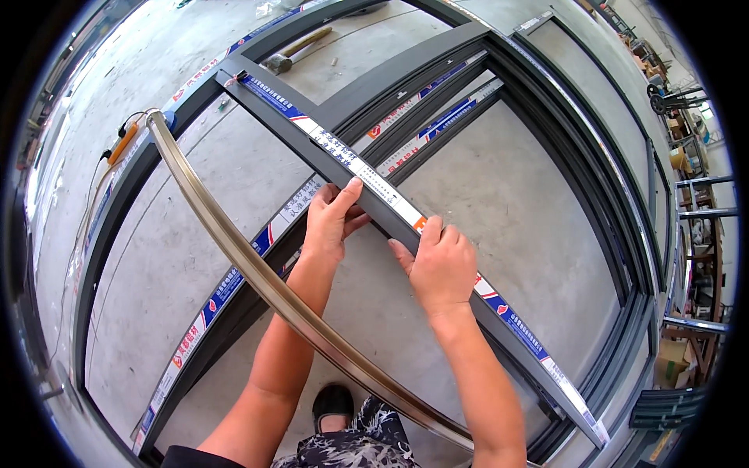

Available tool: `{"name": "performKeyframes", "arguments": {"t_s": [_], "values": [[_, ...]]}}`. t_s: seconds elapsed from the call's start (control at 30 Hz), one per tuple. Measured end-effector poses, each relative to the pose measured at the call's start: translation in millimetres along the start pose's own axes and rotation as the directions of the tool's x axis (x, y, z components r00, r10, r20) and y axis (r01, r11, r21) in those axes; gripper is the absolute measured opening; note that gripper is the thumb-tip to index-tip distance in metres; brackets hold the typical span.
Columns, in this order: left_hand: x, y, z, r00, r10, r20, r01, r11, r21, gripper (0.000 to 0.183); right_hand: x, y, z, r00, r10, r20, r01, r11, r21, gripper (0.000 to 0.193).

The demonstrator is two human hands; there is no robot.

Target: The person using a yellow circular saw cuts a metal bar and then picks up the cut bar to place it against a metal frame on the floor.

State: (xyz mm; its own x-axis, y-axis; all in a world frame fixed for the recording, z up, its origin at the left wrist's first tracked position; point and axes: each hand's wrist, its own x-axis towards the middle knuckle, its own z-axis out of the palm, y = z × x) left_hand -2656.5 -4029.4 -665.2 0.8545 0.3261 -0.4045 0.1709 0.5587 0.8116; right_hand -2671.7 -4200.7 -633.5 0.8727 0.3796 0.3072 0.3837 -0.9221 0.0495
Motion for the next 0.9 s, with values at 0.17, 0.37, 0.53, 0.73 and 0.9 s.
{"name": "performKeyframes", "arguments": {"t_s": [0.17,0.37,0.53,0.73,0.9], "values": [[-6.3,-4.8,1.3,1.000,0.013,0.022,-0.011,0.996,-0.089,0.054,0.2,-1.0,0.3,1.000,-0.001,0.013,0.001,1.000,0.014,0.056],[-25.7,14.1,-83.9,0.970,-0.159,0.182,0.143,0.985,0.099,0.045,-1.7,-10.9,-2.7,1.000,0.011,0.019,-0.011,1.000,0.010,0.052],[-115.3,103.7,-145.5,0.985,-0.170,0.028,0.133,0.856,0.499,0.034,-3.1,-0.9,6.1,1.000,-0.002,-0.027,0.000,0.999,-0.047,0.055],[-34.3,185.2,-105.5,0.698,0.631,0.340,-0.380,-0.075,0.922,0.020,-1.5,1.5,4.9,0.999,-0.022,-0.038,0.020,0.999,-0.045,0.057],[87.3,182.5,-63.3,0.417,0.516,0.748,-0.616,-0.446,0.650,0.027,-1.7,-1.4,4.7,0.999,-0.035,-0.039,0.033,0.997,-0.064,0.060]]}}
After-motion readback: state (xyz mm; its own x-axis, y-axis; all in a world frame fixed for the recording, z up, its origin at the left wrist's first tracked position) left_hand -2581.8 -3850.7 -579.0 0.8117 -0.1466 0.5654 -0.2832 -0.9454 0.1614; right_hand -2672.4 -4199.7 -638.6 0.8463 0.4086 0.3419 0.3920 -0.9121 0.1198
